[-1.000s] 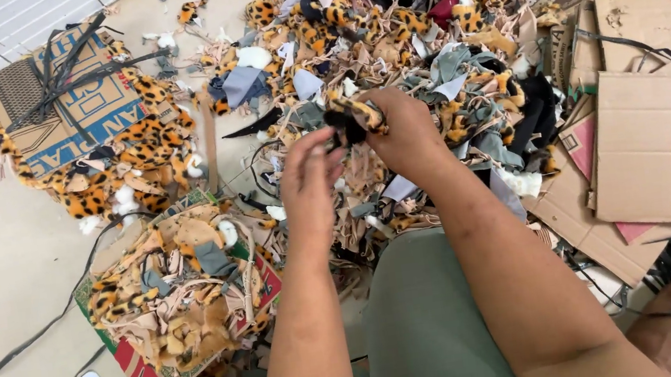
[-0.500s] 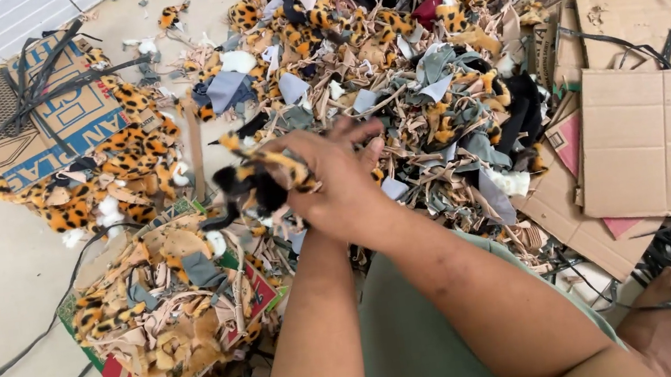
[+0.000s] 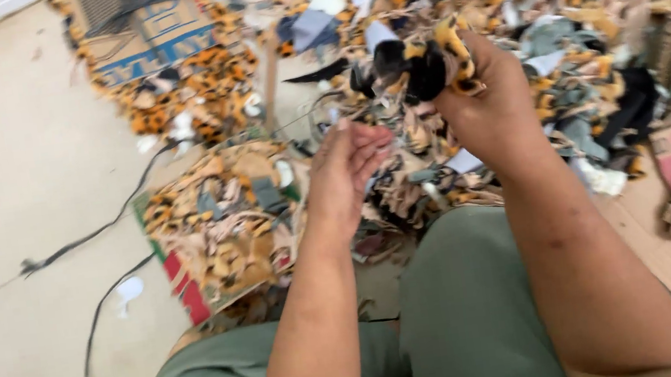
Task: Stuffing fabric scraps into a leopard-print fabric casing to create a plush item.
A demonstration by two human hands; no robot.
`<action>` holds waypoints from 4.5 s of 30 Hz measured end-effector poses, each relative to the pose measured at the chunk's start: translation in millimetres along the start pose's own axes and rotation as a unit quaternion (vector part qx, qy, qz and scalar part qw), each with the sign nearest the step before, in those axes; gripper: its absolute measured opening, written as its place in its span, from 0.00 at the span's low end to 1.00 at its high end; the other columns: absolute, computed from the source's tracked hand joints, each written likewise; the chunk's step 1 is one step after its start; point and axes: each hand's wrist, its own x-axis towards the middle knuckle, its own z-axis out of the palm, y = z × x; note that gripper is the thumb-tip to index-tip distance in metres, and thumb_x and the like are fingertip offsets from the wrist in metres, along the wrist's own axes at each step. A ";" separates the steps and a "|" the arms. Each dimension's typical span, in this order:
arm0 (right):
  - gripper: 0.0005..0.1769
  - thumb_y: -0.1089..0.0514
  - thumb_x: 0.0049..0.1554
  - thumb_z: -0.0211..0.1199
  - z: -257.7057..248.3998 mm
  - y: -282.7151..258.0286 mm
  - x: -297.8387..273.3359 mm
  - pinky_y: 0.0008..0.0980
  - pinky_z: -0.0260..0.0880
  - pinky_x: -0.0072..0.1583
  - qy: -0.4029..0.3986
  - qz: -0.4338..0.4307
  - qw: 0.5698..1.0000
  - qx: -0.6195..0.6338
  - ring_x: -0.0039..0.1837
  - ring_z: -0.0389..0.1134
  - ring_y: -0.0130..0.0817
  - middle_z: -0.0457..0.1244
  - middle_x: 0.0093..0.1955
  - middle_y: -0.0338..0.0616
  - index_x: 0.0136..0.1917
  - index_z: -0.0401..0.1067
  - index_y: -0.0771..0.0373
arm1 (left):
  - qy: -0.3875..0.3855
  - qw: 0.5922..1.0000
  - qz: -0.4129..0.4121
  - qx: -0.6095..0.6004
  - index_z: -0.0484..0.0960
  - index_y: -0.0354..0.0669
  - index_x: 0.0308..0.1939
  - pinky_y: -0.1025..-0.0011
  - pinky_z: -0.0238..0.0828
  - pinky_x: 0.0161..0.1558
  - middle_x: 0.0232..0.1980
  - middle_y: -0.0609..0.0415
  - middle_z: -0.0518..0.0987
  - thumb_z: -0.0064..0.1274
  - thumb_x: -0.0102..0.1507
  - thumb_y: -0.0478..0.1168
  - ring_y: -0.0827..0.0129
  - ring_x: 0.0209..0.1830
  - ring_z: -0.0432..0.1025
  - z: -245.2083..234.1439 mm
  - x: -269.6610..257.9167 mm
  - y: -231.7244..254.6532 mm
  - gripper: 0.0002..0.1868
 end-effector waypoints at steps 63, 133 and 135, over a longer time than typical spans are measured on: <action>0.19 0.62 0.61 0.59 298.1 -25.0 27.8 0.55 0.72 0.61 -0.508 -0.049 0.782 -0.356 0.60 0.71 0.64 0.68 0.61 0.62 0.64 0.76 0.60 | 0.289 0.784 0.029 0.548 0.81 0.48 0.54 0.51 0.77 0.51 0.55 0.44 0.74 0.51 0.67 0.51 0.43 0.59 0.73 -184.6 -129.4 96.1 0.17; 0.24 0.73 0.51 0.54 204.4 23.8 -34.0 0.65 0.61 0.67 -0.292 -0.258 0.905 -0.169 0.71 0.63 0.59 0.67 0.61 0.41 0.50 0.80 0.49 | 0.177 0.963 0.142 0.144 0.73 0.45 0.70 0.49 0.64 0.65 0.65 0.38 0.78 0.20 0.67 0.70 0.47 0.62 0.75 -188.2 -124.7 102.9 0.44; 0.19 0.64 0.57 0.58 218.7 2.3 -48.0 0.63 0.55 0.70 -0.301 -0.309 0.888 -0.159 0.72 0.62 0.58 0.68 0.57 0.44 0.59 0.78 0.50 | 0.230 0.936 0.109 0.242 0.72 0.43 0.71 0.51 0.76 0.58 0.58 0.33 0.80 0.32 0.72 0.61 0.40 0.58 0.77 -188.8 -124.8 98.1 0.34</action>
